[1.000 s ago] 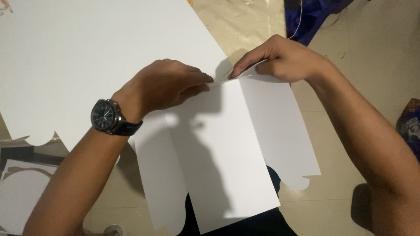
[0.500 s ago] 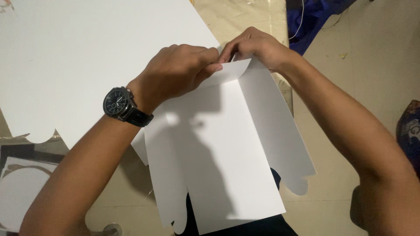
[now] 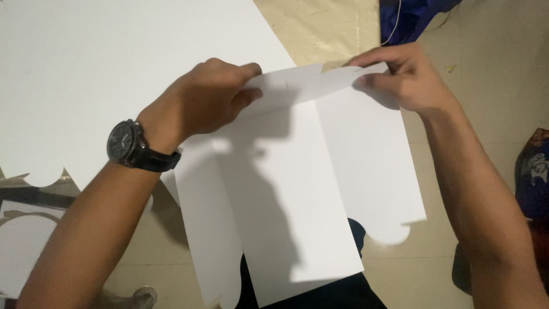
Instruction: The person folds a flat white paperboard template into a box shape. They fold the side flaps upward, tuck the tabs into slots to secure the corners, and then fold the top flaps inward to close the box.
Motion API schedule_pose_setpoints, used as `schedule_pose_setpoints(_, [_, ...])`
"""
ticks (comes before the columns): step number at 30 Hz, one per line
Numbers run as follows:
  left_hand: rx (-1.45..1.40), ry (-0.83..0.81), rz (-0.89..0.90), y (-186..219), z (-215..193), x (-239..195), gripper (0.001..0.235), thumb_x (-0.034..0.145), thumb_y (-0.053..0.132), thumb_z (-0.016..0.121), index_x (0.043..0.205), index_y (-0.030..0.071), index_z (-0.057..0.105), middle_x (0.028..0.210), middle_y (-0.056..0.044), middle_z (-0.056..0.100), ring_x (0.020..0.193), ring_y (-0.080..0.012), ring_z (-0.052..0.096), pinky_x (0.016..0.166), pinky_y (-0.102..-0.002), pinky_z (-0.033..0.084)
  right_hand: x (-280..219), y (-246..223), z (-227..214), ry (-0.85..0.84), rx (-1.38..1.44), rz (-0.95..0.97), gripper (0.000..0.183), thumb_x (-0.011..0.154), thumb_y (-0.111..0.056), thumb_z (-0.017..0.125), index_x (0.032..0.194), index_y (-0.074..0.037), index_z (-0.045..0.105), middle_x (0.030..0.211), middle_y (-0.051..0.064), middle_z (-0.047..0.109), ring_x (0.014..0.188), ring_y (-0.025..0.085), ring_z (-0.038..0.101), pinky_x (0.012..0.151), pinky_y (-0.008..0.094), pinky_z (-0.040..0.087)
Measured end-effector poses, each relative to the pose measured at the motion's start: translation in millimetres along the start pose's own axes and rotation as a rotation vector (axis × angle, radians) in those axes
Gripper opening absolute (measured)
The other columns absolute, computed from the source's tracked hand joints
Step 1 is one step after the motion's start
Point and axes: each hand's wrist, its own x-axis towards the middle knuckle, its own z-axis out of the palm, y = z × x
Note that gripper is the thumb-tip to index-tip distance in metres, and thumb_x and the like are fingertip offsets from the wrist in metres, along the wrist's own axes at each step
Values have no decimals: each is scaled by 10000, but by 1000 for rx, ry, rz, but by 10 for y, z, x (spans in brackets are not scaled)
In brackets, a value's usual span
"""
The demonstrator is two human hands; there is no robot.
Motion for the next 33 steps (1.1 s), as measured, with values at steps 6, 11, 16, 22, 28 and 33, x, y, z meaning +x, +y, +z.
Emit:
schedule_pose_setpoints(6, [-31,-4,-80,29,-66,-20,322,992,181,661,1294,89,597,711,-203,713,655,-364,697,605,-450,553,-151,122,-75,40,70,-180,232,977,43,680,1185,-40,744,1070,125,766,839,183,741,702,291,615])
schedule_pose_setpoints(11, [-80,-24,-99,40,-101,-106,242,986,211,645,1223,162,660,835,-105,760,681,-279,729,640,-402,577,-52,123,-70,129,159,-142,199,1006,35,700,1189,-31,738,1107,115,764,990,181,754,877,297,637])
schedule_pose_setpoints(16, [56,43,68,92,1,-218,212,957,202,635,1148,159,715,1012,-9,773,789,-236,731,687,-375,599,-60,-81,-23,110,58,-157,169,975,24,717,1133,-27,741,1042,122,763,907,187,745,785,306,623])
schedule_pose_setpoints(22, [245,120,301,179,82,-230,192,991,235,616,1128,143,714,914,-8,745,754,-196,712,589,-333,581,-53,-489,82,-142,-101,-284,183,917,-30,690,1075,-87,762,1025,87,781,960,170,764,895,305,606])
schedule_pose_setpoints(28, [420,-20,299,187,144,-202,220,1048,302,583,987,114,681,827,-6,725,700,-169,705,525,-296,572,163,-737,186,-291,-269,-224,190,899,-65,691,1040,-116,807,1001,66,808,935,172,782,883,337,600])
schedule_pose_setpoints(33, [505,99,427,288,179,-218,155,947,243,645,1019,113,689,847,-26,722,694,-138,705,485,-254,558,274,-825,234,-395,-262,-80,236,846,-70,693,1032,-141,820,995,60,821,894,189,797,869,357,610])
